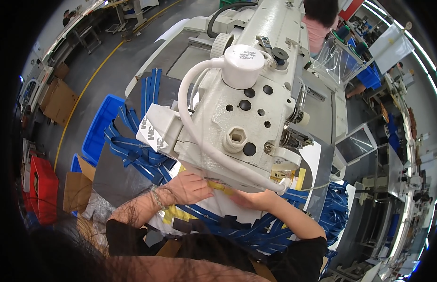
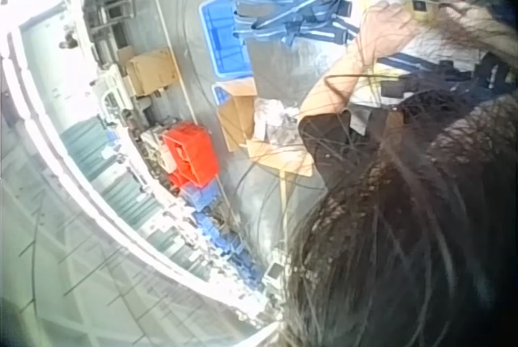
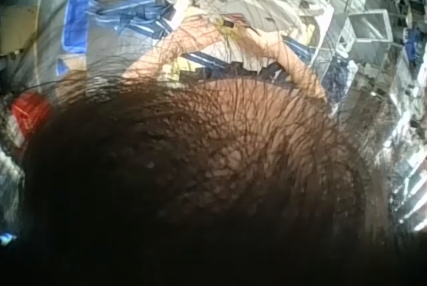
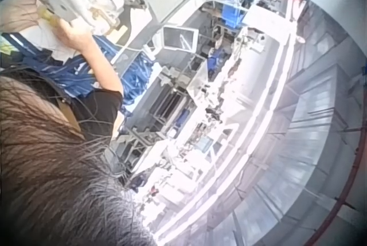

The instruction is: Sewing blue straps using an industrial sewing machine in a workshop.

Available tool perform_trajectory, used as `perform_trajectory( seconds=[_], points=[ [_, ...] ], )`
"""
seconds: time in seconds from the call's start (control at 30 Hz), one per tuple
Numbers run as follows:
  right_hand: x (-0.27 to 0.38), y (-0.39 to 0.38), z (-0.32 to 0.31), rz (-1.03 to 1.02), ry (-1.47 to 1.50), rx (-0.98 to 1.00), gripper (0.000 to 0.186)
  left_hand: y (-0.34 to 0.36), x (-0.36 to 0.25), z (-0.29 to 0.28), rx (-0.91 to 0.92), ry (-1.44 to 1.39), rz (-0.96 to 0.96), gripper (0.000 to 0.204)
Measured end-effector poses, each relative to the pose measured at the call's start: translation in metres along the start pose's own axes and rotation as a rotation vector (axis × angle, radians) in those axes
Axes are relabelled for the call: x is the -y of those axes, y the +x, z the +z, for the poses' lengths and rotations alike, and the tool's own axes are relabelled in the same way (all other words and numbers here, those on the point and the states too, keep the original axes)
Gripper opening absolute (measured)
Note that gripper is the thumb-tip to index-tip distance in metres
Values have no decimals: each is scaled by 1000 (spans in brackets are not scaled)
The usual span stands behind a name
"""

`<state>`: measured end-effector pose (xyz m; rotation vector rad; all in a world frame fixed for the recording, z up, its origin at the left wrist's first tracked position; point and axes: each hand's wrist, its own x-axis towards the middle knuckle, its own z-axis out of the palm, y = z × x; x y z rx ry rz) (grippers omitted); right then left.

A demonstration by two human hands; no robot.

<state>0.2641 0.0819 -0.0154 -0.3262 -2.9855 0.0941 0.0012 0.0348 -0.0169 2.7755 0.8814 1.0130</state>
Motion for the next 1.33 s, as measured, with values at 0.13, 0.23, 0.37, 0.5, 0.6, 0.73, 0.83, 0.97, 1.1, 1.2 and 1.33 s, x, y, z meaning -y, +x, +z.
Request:
perform_trajectory(
  seconds=[0.13, 0.23, 0.37, 0.5, 0.6, 0.73, 0.83, 0.97, 1.1, 1.2, 1.33],
  points=[
    [11, -4, 10, 284, 109, -277, 25, -1, -1, 5, -2, -9, 15, 16],
    [12, -4, 14, 274, 102, -451, 33, 1, -7, 11, 67, -42, 34, 17],
    [12, -11, 3, 339, 111, -214, 28, 2, -9, 9, 40, -23, 70, 18],
    [15, -14, -6, 330, 85, -20, 30, 2, -4, 5, 18, -14, 21, 18],
    [15, -13, -7, 392, 143, 117, 33, 1, -2, 4, 5, 2, 11, 19],
    [15, -11, -8, 364, 88, 74, 32, 0, -3, 6, -18, 5, 0, 19],
    [17, -8, -10, 380, 90, 44, 32, 1, -2, 6, -32, 3, 5, 20],
    [20, -5, -11, 447, 165, 124, 33, 1, -2, 4, -40, -2, 4, 19],
    [21, -4, -11, 450, 178, 111, 31, 2, -3, 2, -39, 9, 15, 20],
    [21, -3, -9, 436, 150, 80, 30, 3, -3, 1, -24, 16, 15, 20],
    [21, -5, -9, 415, 120, 88, 30, 3, -2, -1, -45, 35, 13, 19]
  ],
)
